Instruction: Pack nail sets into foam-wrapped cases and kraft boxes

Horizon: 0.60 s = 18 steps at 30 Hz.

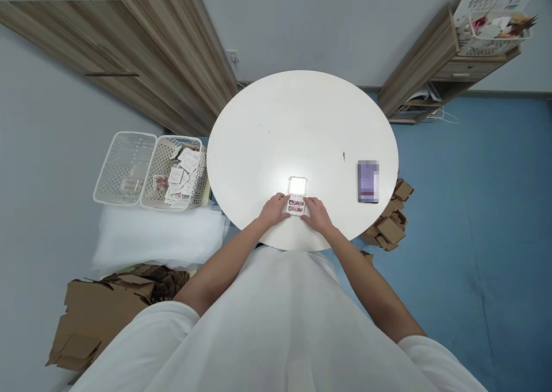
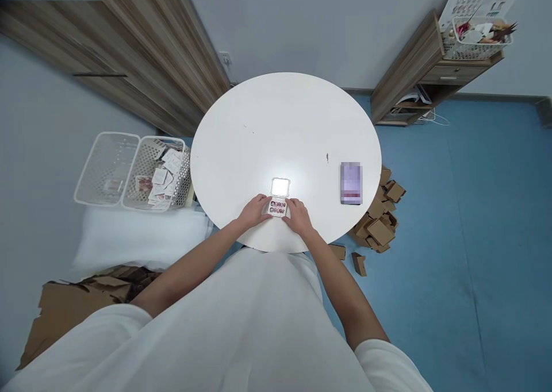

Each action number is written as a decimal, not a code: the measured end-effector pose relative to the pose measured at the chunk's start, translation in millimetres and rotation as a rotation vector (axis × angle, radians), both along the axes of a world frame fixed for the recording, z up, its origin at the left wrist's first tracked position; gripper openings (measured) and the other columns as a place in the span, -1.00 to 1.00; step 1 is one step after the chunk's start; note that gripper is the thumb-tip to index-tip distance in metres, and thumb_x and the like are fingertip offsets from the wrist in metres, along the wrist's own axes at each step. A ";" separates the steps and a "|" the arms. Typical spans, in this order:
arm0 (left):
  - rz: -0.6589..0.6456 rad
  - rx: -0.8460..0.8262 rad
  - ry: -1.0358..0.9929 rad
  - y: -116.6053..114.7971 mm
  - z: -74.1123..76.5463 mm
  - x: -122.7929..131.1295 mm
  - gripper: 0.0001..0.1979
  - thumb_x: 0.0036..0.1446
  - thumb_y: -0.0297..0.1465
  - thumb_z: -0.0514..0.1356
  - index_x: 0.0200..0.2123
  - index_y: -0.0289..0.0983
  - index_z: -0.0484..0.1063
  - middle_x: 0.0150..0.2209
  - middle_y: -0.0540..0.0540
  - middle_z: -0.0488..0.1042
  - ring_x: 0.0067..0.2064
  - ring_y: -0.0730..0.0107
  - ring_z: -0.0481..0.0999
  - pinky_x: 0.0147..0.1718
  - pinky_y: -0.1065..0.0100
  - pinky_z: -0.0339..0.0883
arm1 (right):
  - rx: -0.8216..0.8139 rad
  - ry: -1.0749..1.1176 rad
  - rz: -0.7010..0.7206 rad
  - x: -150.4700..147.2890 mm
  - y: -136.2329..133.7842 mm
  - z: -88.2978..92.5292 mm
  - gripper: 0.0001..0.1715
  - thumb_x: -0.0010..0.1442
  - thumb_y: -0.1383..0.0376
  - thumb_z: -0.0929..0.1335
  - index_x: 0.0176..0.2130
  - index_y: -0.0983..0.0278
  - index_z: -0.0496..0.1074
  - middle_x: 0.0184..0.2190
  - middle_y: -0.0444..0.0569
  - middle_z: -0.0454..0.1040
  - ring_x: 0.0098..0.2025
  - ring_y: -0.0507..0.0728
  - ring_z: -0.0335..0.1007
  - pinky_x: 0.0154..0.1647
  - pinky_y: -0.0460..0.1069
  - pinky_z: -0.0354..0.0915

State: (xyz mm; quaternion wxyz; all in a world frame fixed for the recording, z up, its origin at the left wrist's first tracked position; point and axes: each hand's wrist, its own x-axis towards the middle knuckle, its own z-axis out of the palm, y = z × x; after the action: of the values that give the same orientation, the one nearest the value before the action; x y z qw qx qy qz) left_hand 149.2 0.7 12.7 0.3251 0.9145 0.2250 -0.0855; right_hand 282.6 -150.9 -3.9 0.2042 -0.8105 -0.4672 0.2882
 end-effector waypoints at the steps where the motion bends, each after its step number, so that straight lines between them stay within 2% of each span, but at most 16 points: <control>1: -0.005 -0.002 0.009 1.1 -1.1 0.4 -0.41 -0.08 -0.31 0.25 0.06 -0.16 0.19 -0.09 -0.13 0.28 -0.12 0.20 0.35 -0.28 0.29 0.25 | -0.005 -0.007 0.001 0.2 1.2 -0.4 -0.29 -0.02 0.27 0.34 0.12 0.26 0.11 0.03 0.07 0.21 0.05 0.25 0.10 -0.02 0.13 0.17; 7: -0.015 -0.021 0.032 2.6 -7.6 1.6 -0.41 -0.06 -0.31 0.24 0.08 -0.17 0.16 -0.12 -0.12 0.31 -0.11 0.20 0.35 -0.26 0.29 0.24 | -0.020 -0.028 0.000 1.4 3.5 -3.3 -0.29 -0.02 0.29 0.35 0.12 0.23 0.12 0.01 0.05 0.22 0.03 0.26 0.10 -0.03 0.13 0.17; 18: -0.055 -0.009 0.042 3.2 -10.8 2.7 -0.40 -0.04 -0.31 0.22 0.10 -0.17 0.13 -0.15 -0.12 0.31 -0.13 0.20 0.35 -0.26 0.29 0.25 | -0.030 -0.033 -0.013 2.4 3.6 -4.4 -0.28 -0.02 0.32 0.35 0.13 0.23 0.11 0.02 0.04 0.22 0.03 0.26 0.10 -0.02 0.14 0.18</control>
State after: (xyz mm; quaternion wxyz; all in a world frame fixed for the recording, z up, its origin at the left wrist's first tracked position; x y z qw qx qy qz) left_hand 151.9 3.9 1.9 0.3220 0.9169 0.2060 -0.1146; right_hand 285.0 -147.2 -8.3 0.1861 -0.8212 -0.4607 0.2808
